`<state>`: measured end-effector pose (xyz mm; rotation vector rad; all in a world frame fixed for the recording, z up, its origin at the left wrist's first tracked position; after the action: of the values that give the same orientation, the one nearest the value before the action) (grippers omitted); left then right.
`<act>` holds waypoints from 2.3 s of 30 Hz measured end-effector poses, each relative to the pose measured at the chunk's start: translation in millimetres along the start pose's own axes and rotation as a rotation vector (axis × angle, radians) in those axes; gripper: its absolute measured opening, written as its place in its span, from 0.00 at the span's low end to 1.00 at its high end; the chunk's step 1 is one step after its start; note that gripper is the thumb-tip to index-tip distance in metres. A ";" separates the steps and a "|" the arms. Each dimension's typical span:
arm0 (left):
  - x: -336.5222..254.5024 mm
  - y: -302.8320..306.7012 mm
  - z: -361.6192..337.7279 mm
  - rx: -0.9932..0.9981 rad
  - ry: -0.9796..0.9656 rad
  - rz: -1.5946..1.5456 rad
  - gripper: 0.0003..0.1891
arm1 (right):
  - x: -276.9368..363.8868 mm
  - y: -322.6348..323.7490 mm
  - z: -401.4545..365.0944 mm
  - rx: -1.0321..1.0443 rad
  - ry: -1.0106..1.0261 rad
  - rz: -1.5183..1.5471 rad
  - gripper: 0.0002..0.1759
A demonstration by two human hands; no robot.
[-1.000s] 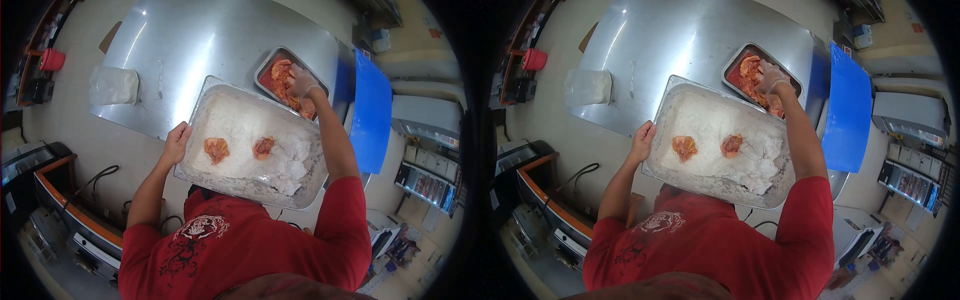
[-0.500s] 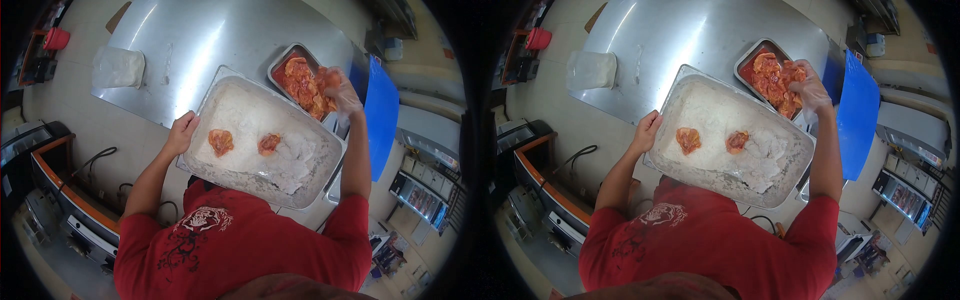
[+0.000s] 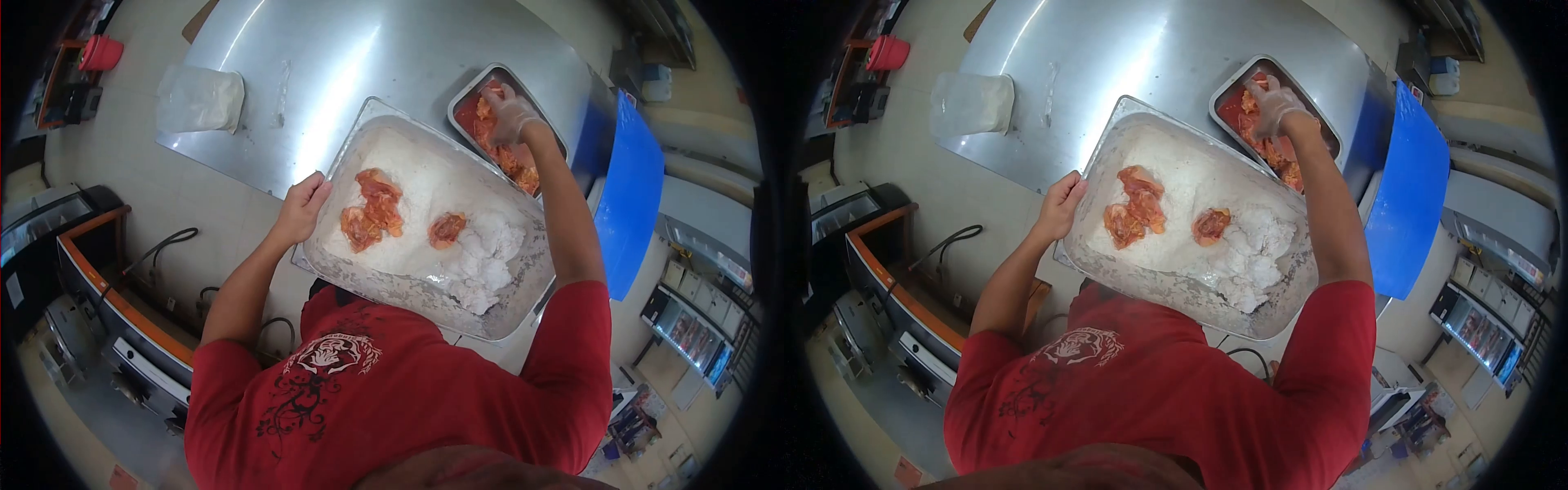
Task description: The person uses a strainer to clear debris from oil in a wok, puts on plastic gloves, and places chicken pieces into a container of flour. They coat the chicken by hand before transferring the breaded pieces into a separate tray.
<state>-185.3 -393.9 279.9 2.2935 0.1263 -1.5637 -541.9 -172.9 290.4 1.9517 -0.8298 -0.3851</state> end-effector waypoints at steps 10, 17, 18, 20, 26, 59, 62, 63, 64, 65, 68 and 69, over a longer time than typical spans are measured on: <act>4.0 0.0 -1.5 0.002 0.018 -0.033 0.17 | -28.5 -46.7 -2.1 -0.100 -0.077 0.146 0.35; 2.0 1.3 0.5 -0.008 -0.011 -0.007 0.17 | -63.4 17.6 -37.6 -0.485 0.000 0.285 0.33; 2.6 1.4 -2.6 -0.005 0.000 -0.007 0.17 | -56.6 39.4 -53.1 -0.456 -0.025 0.392 0.33; 0.1 0.7 0.4 0.006 0.003 -0.007 0.17 | -33.7 70.4 -80.1 -0.341 0.004 0.701 0.34; -4.3 1.6 2.1 -0.031 -0.105 0.053 0.16 | 116.3 63.2 -140.1 -0.147 0.402 0.783 0.35; -12.0 -0.9 -0.4 -0.015 -0.059 -0.035 0.17 | -117.0 -51.2 -38.3 -0.255 -0.215 0.465 0.21; -8.8 -1.6 0.2 -0.007 -0.047 -0.050 0.17 | -126.9 -39.4 -48.4 -0.360 -0.187 0.540 0.20; -8.1 -1.5 0.7 -0.006 -0.045 -0.046 0.17 | -131.0 -31.9 -52.3 -0.414 -0.186 0.547 0.19; -7.6 -0.7 2.3 -0.010 -0.046 -0.042 0.17 | -134.8 -22.5 -53.7 -0.471 -0.182 0.553 0.18; -6.5 -1.6 0.4 -0.005 -0.039 -0.038 0.17 | -132.2 -15.1 -59.4 -0.452 -0.173 0.536 0.18; -4.1 -1.8 0.9 0.001 -0.018 -0.044 0.17 | -118.7 32.2 -78.9 -0.394 -0.145 0.573 0.18; -4.8 -0.9 0.4 -0.002 -0.025 -0.036 0.17 | -108.6 43.0 -87.9 -0.358 -0.139 0.645 0.20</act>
<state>-187.7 -392.6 283.9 2.2812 0.1633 -1.6087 -586.7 -54.8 364.0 1.2533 -1.3209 -0.2560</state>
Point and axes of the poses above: each hand's wrist, its own z-axis towards the middle knuckle, its own y-axis out of the back of the hand, x = y × z, the point moved 9 cm from there along z, towards the middle knuckle, and after that the axes turned 1 degree about -x, right-handed, at the moved point
